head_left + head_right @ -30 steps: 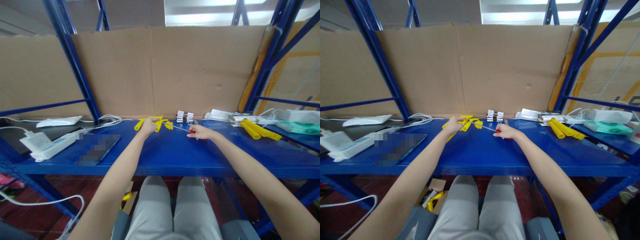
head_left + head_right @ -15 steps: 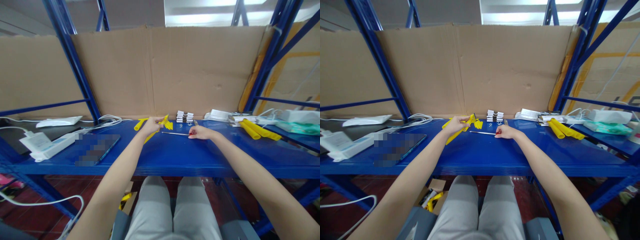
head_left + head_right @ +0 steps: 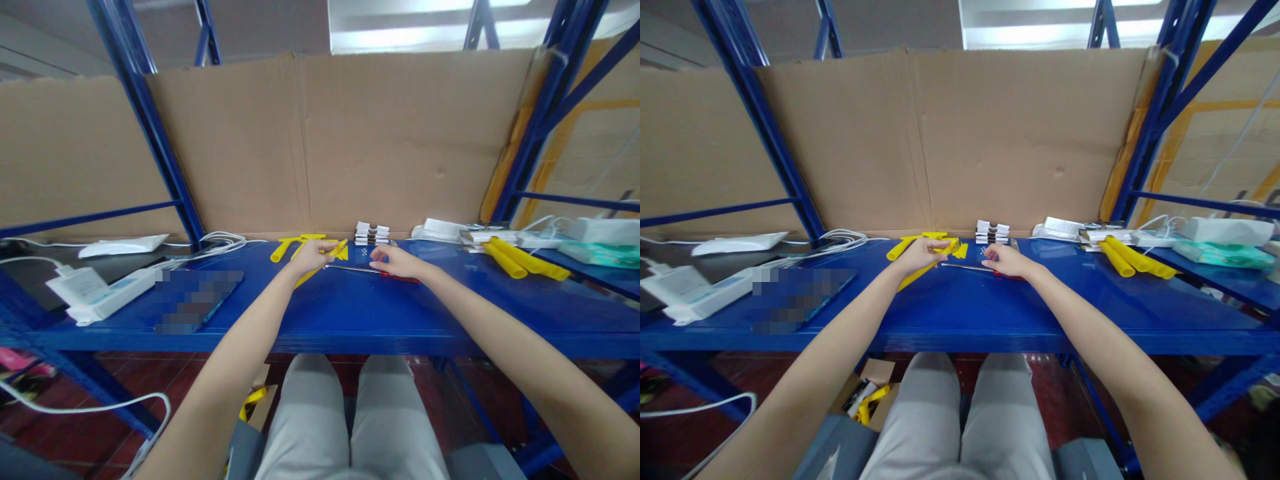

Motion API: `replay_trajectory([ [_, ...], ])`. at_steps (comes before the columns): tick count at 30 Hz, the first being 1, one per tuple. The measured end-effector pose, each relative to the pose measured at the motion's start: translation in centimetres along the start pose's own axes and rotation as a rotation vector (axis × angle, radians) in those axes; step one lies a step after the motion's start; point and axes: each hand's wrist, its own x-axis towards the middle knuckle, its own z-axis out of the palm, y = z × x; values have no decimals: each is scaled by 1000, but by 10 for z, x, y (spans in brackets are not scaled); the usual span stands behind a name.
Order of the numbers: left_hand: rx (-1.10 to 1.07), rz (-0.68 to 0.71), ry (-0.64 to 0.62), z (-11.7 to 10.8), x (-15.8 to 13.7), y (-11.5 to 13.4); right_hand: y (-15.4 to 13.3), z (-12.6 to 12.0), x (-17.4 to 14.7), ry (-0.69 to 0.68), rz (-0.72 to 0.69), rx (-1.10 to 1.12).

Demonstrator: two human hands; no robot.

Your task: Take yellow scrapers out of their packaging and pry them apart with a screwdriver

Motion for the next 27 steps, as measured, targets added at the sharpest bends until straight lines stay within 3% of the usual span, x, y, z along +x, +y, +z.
replay_trajectory([
  [4, 6, -3, -23, 2, -2, 6, -14, 5, 11, 110, -101, 16],
  [9, -3, 16, -36, 8, 0, 4, -27, 24, 30, 163, -129, 109],
  [17, 44, 37, 4, 13, -1, 4, -35, 49, 43, 158, 9, 446],
  [27, 15, 99, 9, 21, 1, 4, -40, 44, 31, 165, 148, 719],
])
